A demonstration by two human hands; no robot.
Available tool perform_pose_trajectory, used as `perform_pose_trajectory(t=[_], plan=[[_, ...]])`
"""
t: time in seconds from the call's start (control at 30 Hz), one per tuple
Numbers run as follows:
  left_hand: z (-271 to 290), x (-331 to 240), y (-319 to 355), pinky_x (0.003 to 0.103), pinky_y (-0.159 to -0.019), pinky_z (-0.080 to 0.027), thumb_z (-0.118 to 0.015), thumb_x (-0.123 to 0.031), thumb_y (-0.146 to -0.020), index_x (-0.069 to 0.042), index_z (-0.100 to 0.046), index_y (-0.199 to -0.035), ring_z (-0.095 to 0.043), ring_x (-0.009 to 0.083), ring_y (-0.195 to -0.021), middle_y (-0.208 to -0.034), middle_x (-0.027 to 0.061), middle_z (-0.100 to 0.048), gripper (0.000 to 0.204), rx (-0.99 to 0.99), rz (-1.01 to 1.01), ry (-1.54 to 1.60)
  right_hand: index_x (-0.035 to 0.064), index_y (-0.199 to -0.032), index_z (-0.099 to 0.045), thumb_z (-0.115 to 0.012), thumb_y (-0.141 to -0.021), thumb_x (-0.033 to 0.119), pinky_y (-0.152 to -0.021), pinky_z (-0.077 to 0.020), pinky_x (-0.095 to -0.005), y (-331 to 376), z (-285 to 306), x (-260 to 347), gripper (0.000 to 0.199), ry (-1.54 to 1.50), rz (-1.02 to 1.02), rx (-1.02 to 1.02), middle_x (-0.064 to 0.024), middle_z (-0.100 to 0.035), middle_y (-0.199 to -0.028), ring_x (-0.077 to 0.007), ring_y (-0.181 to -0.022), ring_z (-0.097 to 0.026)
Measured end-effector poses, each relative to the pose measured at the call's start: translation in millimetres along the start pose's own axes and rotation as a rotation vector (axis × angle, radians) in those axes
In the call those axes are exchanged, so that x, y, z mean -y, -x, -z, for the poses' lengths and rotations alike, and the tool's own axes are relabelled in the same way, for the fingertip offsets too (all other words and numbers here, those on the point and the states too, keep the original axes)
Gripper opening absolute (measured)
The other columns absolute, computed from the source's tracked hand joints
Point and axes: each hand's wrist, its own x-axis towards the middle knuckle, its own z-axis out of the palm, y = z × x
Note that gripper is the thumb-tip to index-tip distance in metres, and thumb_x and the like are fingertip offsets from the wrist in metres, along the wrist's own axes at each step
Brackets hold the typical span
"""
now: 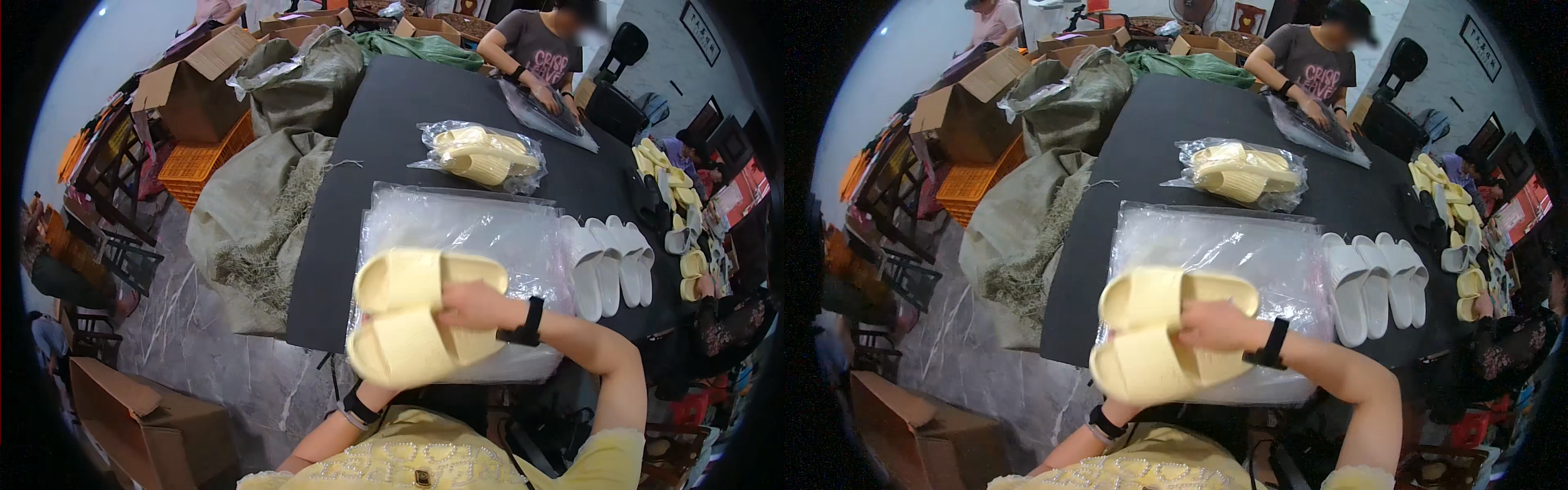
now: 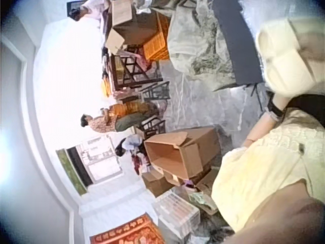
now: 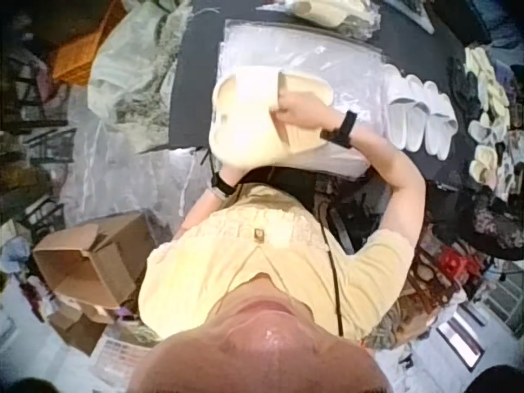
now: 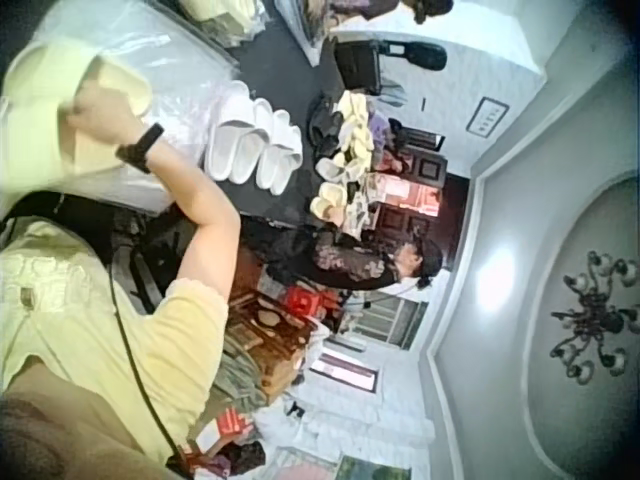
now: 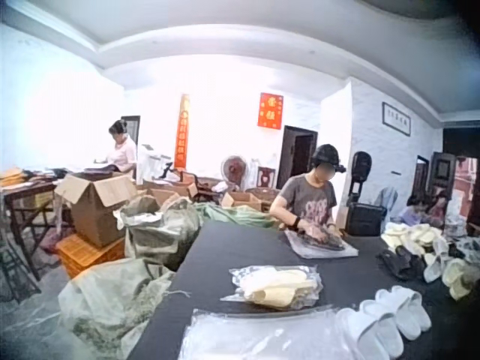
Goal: The recorder picks up pairs of sandals and packs them into plastic bags on a table in a manufacturing workspace.
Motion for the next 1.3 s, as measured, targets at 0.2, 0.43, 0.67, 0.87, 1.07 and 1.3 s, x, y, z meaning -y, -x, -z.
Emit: perform_pose_trajectory(t=[0.2, 0.43, 0.67, 0.87, 1.07, 1.3], plan=[[7, -11, -4, 0.056, -0.104, -0.016, -0.061, -0.068, -0.066, 0.001, -0.037, -0.133, -0.017, 0.0441, -0.134, -0.142, 0.03, -0.023, 0.099, -0.163, -0.029, -0.353, -0.0033, -0.09, -0.059, -0.057, -0.082, 0.027, -0.07, -0.0473, -0.0444, -21, 35, -100, 0.032, 0.104, -0.547, -0.419, -0.0212, -0.061, -0.086, -0.0387, -0.08, -0.059], [9, -12, -8, 0.055, -0.105, -0.017, -0.06, -0.067, -0.067, 0.001, -0.037, -0.133, -0.019, 0.0441, -0.133, -0.141, 0.0304, -0.023, 0.098, -0.12, -0.004, -0.369, -0.0006, -0.099, -0.062, -0.051, -0.077, 0.009, -0.067, -0.048, -0.0344, -6, 50, -76, 0.026, -0.397, -0.331, -0.448, -0.0183, -0.065, -0.086, -0.0288, -0.076, -0.062], [9, -12, 0, 0.055, -0.104, -0.018, -0.06, -0.067, -0.069, 0.001, -0.034, -0.134, -0.021, 0.0456, -0.131, -0.139, 0.0307, -0.024, 0.098, -0.042, 0.082, 0.154, 0.0029, -0.086, -0.062, -0.057, -0.081, 0.027, -0.072, -0.0481, -0.0412, -60, 13, -16, 0.025, -0.119, -0.278, -0.095, -0.018, -0.062, -0.087, -0.0341, -0.08, -0.061], [3, -14, -9, 0.056, -0.104, -0.016, -0.06, -0.069, -0.067, 0.001, -0.032, -0.136, -0.015, 0.0456, -0.134, -0.143, 0.0315, -0.016, 0.102, -0.096, -0.053, -0.387, -0.0014, -0.084, -0.061, -0.056, -0.084, 0.026, -0.07, -0.0479, -0.0434, -66, 40, -83, 0.028, -0.026, -0.548, -0.543, -0.0207, -0.061, -0.084, -0.0378, -0.079, -0.06], [-6, 0, 2, 0.047, -0.104, -0.024, -0.061, -0.056, -0.075, -0.001, -0.03, -0.137, -0.027, 0.0318, -0.132, -0.142, 0.0225, -0.026, 0.088, -0.115, -0.054, 0.086, -0.002, -0.094, -0.06, -0.058, -0.08, 0.025, -0.071, -0.0491, -0.0422, 5, -9, 38, 0.03, -0.26, -0.348, -0.171, -0.0222, -0.058, -0.089, -0.0351, -0.079, -0.06], [3, -16, -8, 0.053, -0.106, -0.015, -0.057, -0.07, -0.068, -0.002, -0.029, -0.139, -0.014, 0.0436, -0.135, -0.146, 0.026, -0.015, 0.102, -0.098, -0.003, -0.56, -0.0002, -0.087, -0.061, -0.057, -0.084, 0.03, -0.067, -0.049, -0.043, 94, -1, -68, 0.031, -0.103, -0.983, -0.478, -0.0189, -0.062, -0.082, -0.0339, -0.076, -0.062]])
